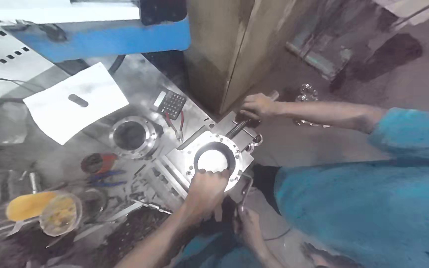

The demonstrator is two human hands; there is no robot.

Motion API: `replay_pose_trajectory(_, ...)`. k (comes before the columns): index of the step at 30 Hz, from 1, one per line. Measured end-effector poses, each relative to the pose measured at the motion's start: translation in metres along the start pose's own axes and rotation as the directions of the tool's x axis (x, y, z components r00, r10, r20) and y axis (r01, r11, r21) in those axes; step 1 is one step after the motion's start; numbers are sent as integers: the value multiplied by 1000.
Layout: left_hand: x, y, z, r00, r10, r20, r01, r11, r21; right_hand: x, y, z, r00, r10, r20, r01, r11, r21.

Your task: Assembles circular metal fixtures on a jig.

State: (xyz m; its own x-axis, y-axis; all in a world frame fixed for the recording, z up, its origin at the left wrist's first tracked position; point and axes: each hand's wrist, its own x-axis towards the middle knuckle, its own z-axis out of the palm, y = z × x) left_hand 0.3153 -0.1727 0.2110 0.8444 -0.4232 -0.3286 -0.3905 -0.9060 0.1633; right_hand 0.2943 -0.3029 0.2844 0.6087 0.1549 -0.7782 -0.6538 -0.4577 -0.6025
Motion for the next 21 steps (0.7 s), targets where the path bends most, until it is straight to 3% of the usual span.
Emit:
replay_pose_trajectory(2,0,0,-1,1000,4,14,-4,1000,-16,-11,49,18,979,-149,-138,187,928,322)
replay_pose_trajectory(4,0,-4,3,999,24,-25,-24,999,-30,-16,76,20,909,-336,-247,413,813,411)
replay_pose_trajectory(5,0,-5,5,998,33,-47,-35,999,-39,-19,76,13,845,-436,-310,527,779,340)
replay_pose_trajectory(7,1,-6,3,1000,28,-12,-29,997,-64,-16,63,-13,667,-595,-448,674,738,22)
replay_pose_trajectory(9,0,-4,-3,998,21,61,-17,998,-59,1,47,-50,478,-682,-554,645,701,-306)
replay_pose_trajectory(11,1,-4,-7,995,18,99,-12,998,-56,20,53,-75,296,-826,-480,700,530,-480)
replay_pose_trajectory(13,4,-5,-7,993,6,120,3,997,-77,29,74,-81,177,-934,-310,829,311,-465)
replay_pose_trajectory(16,3,-6,-2,996,13,90,-2,993,-114,35,93,-70,136,-986,-100,831,168,-530)
replay_pose_trajectory(17,3,-7,-2,996,16,83,-7,995,-102,36,84,-68,183,-982,-38,793,170,-586)
replay_pose_trajectory(18,3,-7,-3,997,20,80,-13,996,-87,32,62,-67,304,-952,31,732,213,-647)
replay_pose_trajectory(19,3,-6,-3,996,25,80,-19,997,-74,28,37,-70,470,-878,90,651,276,-707)
replay_pose_trajectory(20,2,-6,-2,997,30,65,-25,998,-65,33,23,-74,528,-845,86,632,324,-704)
replay_pose_trajectory(21,2,-7,-1,998,36,47,-33,998,-53,43,18,-80,521,-853,25,655,381,-652)
